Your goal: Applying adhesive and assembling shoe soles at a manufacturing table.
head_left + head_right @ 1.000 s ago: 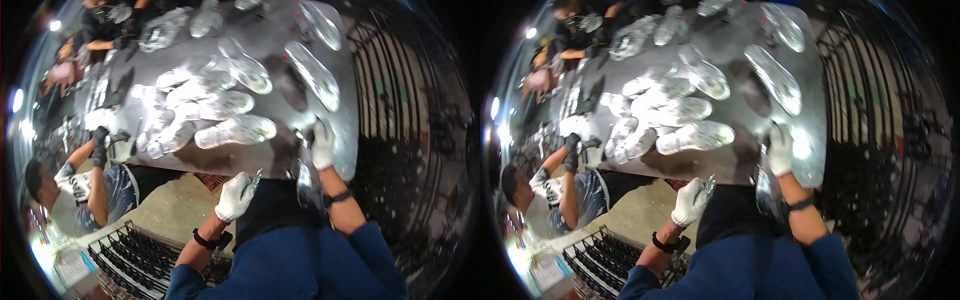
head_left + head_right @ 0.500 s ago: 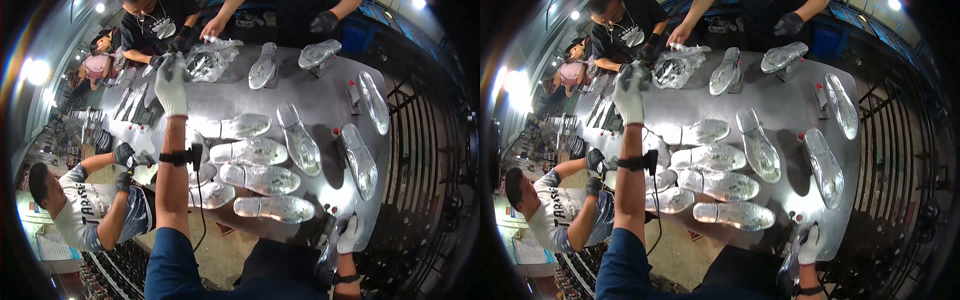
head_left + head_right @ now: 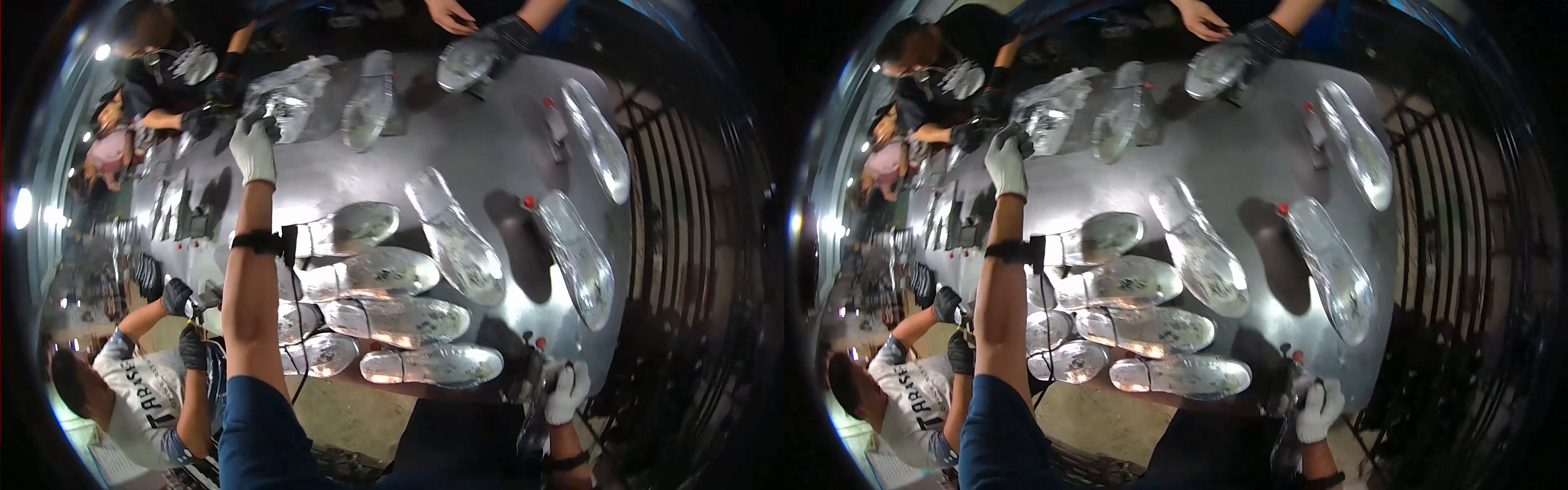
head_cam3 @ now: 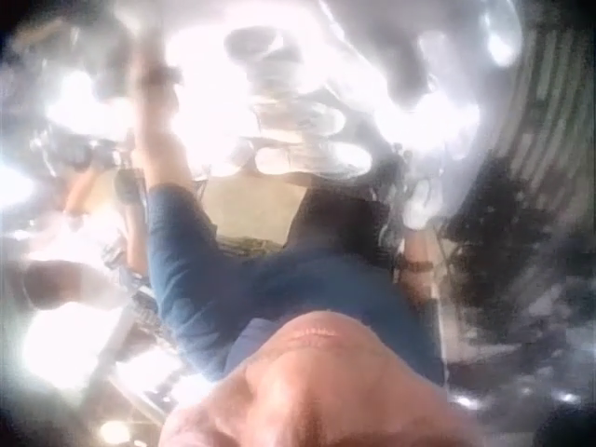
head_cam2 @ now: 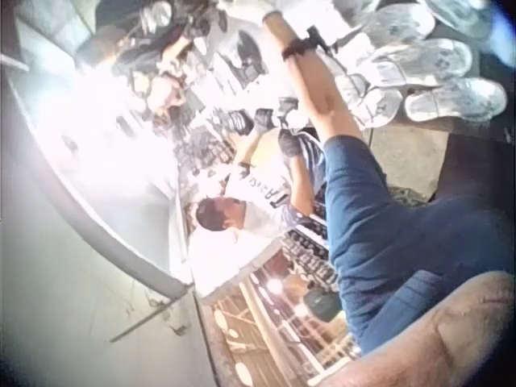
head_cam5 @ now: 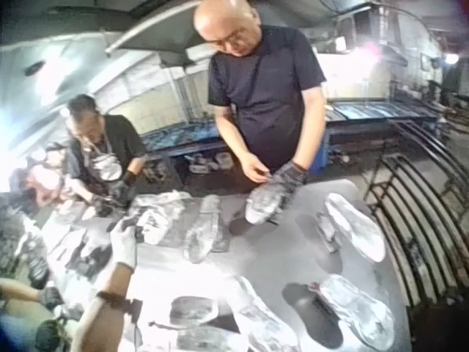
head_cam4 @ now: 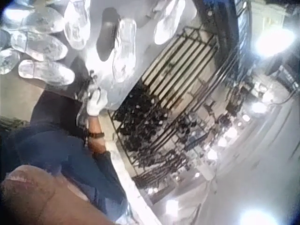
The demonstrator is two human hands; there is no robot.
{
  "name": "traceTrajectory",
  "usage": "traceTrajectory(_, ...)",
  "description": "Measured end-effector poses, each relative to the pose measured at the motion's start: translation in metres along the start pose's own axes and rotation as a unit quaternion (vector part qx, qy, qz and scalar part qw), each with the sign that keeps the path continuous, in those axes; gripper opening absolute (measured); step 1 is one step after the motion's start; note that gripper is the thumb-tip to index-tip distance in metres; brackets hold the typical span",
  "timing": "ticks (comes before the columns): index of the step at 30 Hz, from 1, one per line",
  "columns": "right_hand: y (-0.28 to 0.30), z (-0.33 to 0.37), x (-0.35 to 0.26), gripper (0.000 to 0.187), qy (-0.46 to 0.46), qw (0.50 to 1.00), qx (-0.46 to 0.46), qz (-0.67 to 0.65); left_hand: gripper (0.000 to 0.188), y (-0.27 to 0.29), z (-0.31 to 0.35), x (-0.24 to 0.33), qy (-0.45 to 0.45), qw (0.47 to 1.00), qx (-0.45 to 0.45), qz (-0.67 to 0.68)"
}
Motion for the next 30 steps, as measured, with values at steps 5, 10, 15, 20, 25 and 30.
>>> traceTrajectory(5,0.003,-0.015,-0.027,0.016,0.022,0.999,0.025,0.005,0.032,-0.098,0.209,0.125,-0.033,0.968,-0.235,-0.082)
traceTrajectory(10,0.013,-0.024,-0.02,0.012,-0.016,0.98,0.092,-0.174,0.027,-0.117,0.44,0.176,0.053,0.895,-0.438,-0.065)
traceTrajectory(15,0.082,0.003,0.005,0.021,-0.16,0.934,0.127,-0.294,0.021,-0.131,0.596,0.174,0.025,0.885,-0.441,-0.149)
traceTrajectory(20,0.09,0.025,0.025,0.029,-0.128,0.975,0.032,-0.176,0.028,-0.126,0.656,0.177,-0.036,0.855,-0.47,-0.218)
traceTrajectory(25,0.085,0.044,0.014,0.032,-0.137,0.98,0.013,-0.143,0.046,-0.147,0.669,0.189,-0.147,0.765,-0.497,-0.383)
traceTrajectory(30,0.079,0.038,0.017,0.033,-0.123,0.989,-0.006,-0.081,0.036,-0.158,0.672,0.189,-0.182,0.693,-0.49,-0.496)
Point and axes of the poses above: each hand's wrist, its own z-axis away from the middle knuckle, its own y-axis out of the back of the hand, x = y × z, the point moved 3 cm from there along -z, towards the middle knuckle, and after that the axes turned 2 degrees about y, right-handed, at the moved point
